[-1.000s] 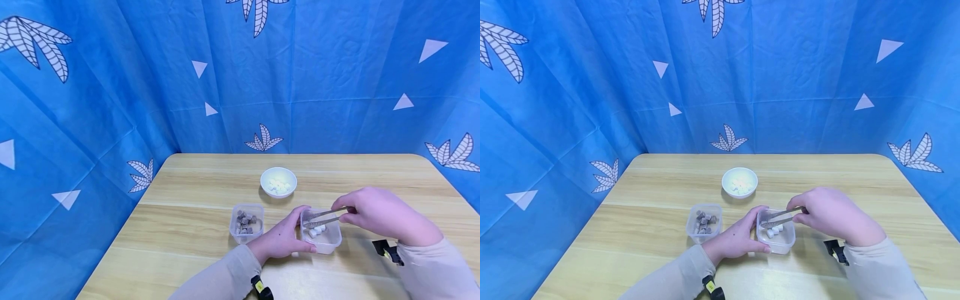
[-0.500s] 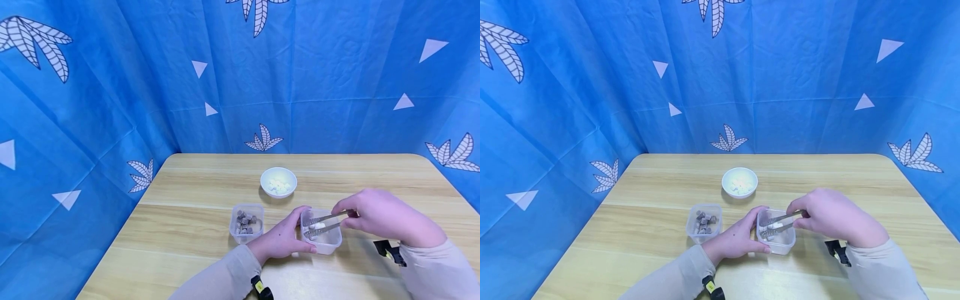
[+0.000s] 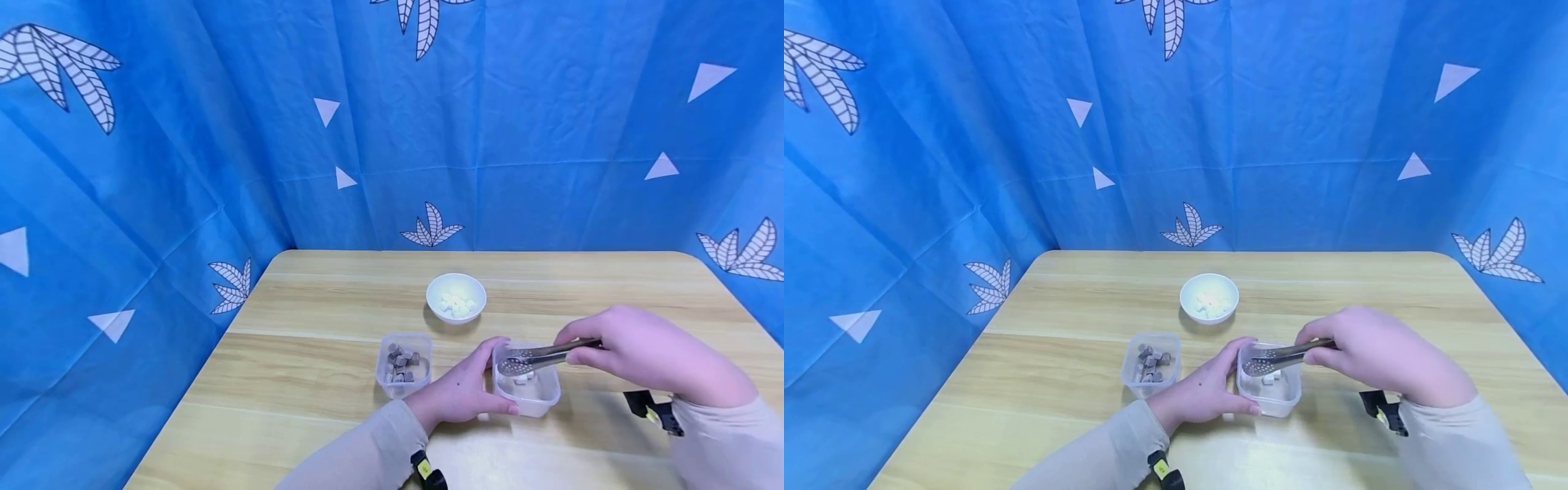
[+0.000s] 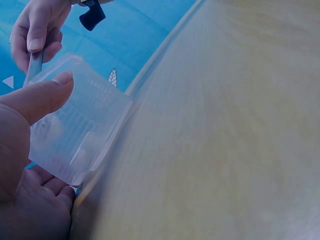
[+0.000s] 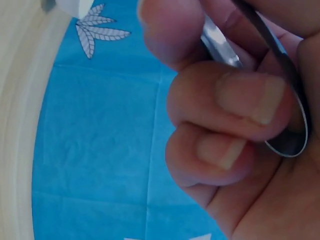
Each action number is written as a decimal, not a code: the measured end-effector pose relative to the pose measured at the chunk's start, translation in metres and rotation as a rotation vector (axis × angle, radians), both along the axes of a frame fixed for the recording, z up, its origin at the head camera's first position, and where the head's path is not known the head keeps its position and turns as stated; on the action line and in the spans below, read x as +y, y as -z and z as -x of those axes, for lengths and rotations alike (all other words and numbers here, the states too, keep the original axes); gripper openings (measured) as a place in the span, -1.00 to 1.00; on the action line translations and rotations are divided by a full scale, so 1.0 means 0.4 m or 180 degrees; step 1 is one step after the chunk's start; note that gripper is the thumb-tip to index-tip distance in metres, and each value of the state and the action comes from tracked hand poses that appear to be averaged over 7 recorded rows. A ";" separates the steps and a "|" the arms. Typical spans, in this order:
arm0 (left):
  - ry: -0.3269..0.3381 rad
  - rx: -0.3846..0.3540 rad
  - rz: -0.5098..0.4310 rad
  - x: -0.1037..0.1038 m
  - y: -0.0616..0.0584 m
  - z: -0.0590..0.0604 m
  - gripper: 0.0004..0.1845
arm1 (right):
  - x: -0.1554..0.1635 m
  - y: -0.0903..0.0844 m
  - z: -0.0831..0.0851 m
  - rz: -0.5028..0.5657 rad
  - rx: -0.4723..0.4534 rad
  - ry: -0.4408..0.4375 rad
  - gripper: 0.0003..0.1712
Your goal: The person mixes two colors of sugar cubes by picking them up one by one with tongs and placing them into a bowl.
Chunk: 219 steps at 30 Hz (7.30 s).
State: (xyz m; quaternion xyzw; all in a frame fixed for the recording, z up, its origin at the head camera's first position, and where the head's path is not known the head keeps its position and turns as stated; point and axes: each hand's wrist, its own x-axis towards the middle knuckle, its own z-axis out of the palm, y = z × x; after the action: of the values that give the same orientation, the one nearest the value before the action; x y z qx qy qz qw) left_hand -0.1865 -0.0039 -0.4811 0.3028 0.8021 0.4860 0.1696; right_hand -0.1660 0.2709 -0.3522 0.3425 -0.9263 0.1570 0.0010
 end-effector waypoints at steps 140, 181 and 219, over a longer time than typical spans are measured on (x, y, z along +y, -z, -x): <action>-0.0032 -0.0010 -0.0023 0.000 -0.012 0.000 0.09 | -0.052 -0.001 -0.004 -0.0513 0.0355 0.0356 -0.78; -0.0096 -0.0107 0.0027 -0.004 -0.010 -0.003 0.04 | -0.001 -0.036 -0.003 0.0257 0.0843 0.0245 -0.71; -0.0038 -0.0100 0.0068 -0.003 -0.017 0.001 0.09 | -0.054 0.084 0.097 0.0382 0.0859 0.0734 -0.63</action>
State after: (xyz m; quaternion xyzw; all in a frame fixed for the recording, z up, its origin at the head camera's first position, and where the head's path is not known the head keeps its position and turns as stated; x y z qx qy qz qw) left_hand -0.1870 -0.0049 -0.4744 0.2885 0.8063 0.4831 0.1826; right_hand -0.2050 0.2495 -0.3858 0.2513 -0.9399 0.1635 0.1637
